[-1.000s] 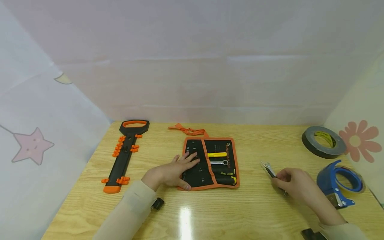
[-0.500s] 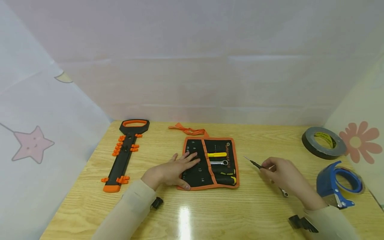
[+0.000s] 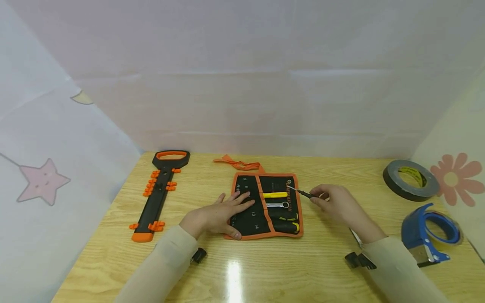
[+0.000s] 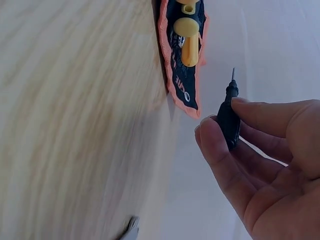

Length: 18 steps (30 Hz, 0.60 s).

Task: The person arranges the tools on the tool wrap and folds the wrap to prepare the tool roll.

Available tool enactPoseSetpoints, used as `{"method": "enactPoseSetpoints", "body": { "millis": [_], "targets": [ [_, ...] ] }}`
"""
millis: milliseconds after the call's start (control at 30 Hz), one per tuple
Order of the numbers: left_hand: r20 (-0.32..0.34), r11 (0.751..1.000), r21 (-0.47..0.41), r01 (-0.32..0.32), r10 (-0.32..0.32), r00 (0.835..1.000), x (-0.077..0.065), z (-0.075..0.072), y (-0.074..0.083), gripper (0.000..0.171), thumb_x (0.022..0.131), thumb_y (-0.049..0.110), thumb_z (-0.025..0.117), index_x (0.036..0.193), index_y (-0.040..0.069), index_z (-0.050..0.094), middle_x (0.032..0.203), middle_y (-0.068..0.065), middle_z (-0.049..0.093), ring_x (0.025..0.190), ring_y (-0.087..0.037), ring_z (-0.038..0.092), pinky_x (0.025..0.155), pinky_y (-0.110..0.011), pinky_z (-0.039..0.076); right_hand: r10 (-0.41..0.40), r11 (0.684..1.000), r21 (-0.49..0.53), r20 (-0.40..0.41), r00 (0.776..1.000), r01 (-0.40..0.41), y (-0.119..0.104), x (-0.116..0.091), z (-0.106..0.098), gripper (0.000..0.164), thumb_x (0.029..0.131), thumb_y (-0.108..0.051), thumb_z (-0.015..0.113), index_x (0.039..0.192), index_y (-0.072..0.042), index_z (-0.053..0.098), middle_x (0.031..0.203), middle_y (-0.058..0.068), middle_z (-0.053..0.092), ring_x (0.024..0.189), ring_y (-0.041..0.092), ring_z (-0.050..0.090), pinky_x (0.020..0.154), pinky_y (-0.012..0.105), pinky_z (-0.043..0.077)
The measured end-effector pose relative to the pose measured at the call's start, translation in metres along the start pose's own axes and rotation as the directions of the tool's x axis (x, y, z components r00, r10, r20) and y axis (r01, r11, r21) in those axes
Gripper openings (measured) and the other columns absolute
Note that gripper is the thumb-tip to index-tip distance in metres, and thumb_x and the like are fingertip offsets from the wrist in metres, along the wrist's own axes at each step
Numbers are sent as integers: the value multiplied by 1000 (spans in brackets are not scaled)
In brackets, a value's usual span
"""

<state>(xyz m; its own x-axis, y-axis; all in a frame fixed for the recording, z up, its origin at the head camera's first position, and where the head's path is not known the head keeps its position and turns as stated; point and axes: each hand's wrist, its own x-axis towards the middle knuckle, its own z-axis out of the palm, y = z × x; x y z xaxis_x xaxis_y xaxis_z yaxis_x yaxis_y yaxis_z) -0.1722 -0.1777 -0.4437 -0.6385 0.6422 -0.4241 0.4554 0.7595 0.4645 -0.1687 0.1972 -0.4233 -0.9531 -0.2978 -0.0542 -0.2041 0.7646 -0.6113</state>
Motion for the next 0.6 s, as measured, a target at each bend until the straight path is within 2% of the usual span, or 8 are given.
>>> {"method": "enactPoseSetpoints", "body": {
  "millis": [167,333,600],
  "targets": [
    [5,1000,-4,-3,3,1000,0,-1,1,107,93,42,82,176,27,16,184,1,-6,171,-30,-8,135,-65,-6,-18,1000,-8,-3,1000,18,-4,13,4,17,104,-15,73,117,-6,79,108,9,80,96,25,74,75,38,59],
    [8,1000,-4,-1,1,1000,0,-1,1,107,93,42,82,176,28,15,184,2,-7,171,-30,-9,135,-64,-6,-37,999,-13,8,999,37,-8,24,7,19,105,-16,72,121,-9,79,114,9,79,99,25,73,76,39,60],
    [10,1000,-6,8,-8,1000,0,-1,0,107,93,42,82,176,29,15,184,3,-7,171,-28,-9,136,-63,-7,-86,995,-42,33,996,88,-13,42,17,20,104,-14,73,121,-7,81,114,10,79,96,23,73,77,39,61]
  ]
}}
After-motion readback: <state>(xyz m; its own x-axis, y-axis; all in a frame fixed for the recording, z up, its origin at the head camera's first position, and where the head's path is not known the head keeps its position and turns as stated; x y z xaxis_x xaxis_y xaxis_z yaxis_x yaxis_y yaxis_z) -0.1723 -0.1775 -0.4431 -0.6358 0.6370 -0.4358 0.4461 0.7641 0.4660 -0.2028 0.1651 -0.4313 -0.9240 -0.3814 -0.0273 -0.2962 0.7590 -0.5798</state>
